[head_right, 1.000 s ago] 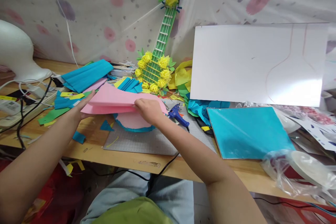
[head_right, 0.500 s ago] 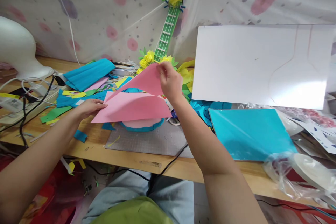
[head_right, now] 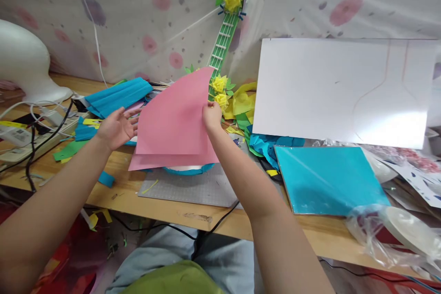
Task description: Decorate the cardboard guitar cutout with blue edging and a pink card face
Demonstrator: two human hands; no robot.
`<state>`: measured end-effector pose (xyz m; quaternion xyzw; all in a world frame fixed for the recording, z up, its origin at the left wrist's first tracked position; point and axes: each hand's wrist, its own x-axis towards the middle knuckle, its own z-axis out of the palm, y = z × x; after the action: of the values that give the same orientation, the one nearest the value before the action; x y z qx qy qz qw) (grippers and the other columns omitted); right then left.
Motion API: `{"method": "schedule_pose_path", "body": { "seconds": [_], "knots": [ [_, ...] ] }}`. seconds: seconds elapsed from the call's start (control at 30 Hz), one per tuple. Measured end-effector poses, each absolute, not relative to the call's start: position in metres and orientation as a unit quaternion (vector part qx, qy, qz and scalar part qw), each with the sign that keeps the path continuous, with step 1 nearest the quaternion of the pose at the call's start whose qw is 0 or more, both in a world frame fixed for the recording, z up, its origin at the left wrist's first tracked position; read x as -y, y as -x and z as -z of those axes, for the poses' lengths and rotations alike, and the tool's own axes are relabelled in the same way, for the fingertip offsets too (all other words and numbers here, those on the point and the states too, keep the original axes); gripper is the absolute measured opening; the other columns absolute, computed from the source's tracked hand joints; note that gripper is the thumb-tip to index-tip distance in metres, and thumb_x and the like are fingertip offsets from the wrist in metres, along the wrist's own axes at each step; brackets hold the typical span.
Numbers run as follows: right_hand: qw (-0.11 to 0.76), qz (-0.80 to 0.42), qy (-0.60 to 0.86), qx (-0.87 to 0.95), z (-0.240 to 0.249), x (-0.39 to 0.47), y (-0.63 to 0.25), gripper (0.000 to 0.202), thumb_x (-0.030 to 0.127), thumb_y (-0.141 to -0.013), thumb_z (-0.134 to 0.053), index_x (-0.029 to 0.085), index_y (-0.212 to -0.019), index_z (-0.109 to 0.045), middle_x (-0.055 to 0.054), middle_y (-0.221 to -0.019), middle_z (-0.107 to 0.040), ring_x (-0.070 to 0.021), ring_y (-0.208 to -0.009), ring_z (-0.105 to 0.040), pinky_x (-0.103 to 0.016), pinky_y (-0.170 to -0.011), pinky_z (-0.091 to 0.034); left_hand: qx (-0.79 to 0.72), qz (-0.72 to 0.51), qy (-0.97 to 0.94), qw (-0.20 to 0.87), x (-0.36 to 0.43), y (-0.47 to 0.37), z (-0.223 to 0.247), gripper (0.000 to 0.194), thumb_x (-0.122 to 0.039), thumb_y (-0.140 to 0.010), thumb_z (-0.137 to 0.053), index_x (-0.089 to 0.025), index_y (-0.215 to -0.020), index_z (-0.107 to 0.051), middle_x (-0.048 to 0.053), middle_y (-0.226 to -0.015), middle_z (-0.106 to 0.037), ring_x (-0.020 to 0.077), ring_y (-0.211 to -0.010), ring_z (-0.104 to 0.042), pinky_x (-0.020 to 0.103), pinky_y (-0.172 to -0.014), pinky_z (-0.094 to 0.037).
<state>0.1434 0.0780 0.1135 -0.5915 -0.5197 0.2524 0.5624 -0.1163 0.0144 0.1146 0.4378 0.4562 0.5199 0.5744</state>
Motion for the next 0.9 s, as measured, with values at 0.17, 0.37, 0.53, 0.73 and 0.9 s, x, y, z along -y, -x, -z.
{"method": "schedule_pose_path", "body": {
  "seconds": [0.17,0.37,0.53,0.73,0.9],
  "knots": [
    [0.579,-0.333,0.618,0.415,-0.098,-0.080,-0.118,0.011,0.014,-0.065,-0.048,0.018,-0.075,-0.050,-0.001,-0.077,-0.059,-0.0122,-0.066,-0.053,-0.025,-0.063,-0.043,-0.566,-0.502,-0.437,0.487,-0.016,0.126,-0.103,0.043,-0.035,-0.060,-0.070,-0.017,-0.097,-0.056,0.005,-0.084,-0.066,0.0137,-0.061,-0.061,0.023,-0.051,-0.047],
    [0.596,-0.383,0.579,0.403,-0.088,-0.086,-0.113,0.013,0.013,-0.064,-0.048,0.018,-0.075,-0.049,0.000,-0.078,-0.059,-0.0120,-0.068,-0.054,-0.023,-0.062,-0.044,-0.611,-0.503,-0.403,0.459,-0.025,0.134,-0.099,0.034,-0.045,-0.076,-0.052,-0.015,-0.091,-0.060,0.006,-0.077,-0.067,0.0111,-0.050,-0.056,0.020,-0.041,-0.040],
    [0.583,-0.426,0.545,0.427,-0.092,-0.090,-0.121,0.008,0.022,-0.074,-0.049,0.019,-0.082,-0.047,0.000,-0.078,-0.060,-0.0116,-0.064,-0.057,-0.026,-0.061,-0.047,-0.598,-0.474,-0.490,0.422,-0.031,0.123,-0.105,0.028,-0.021,-0.068,-0.063,-0.016,-0.095,-0.060,0.001,-0.072,-0.065,0.0116,-0.054,-0.057,0.021,-0.050,-0.044],
    [0.411,-0.101,0.609,0.671,-0.088,-0.092,-0.231,0.019,0.029,-0.081,-0.050,0.021,-0.098,-0.054,-0.007,-0.099,-0.064,-0.0205,-0.090,-0.060,-0.038,-0.079,-0.047,-0.700,-0.521,-0.417,0.254,-0.060,0.161,-0.106,0.030,-0.010,-0.069,-0.057,-0.011,-0.099,-0.062,0.001,-0.076,-0.062,0.0081,-0.054,-0.050,0.022,-0.058,-0.044],
    [0.085,0.136,0.510,0.845,-0.055,-0.087,-0.325,0.023,0.026,-0.082,-0.051,0.023,-0.099,-0.066,-0.005,-0.114,-0.063,-0.0294,-0.123,-0.040,-0.049,-0.103,-0.026,-0.783,-0.486,-0.355,0.159,-0.089,0.213,-0.086,0.038,-0.011,-0.070,-0.058,-0.009,-0.108,-0.060,0.004,-0.083,-0.061,0.0081,-0.058,-0.048,0.024,-0.063,-0.045]
  ]
}}
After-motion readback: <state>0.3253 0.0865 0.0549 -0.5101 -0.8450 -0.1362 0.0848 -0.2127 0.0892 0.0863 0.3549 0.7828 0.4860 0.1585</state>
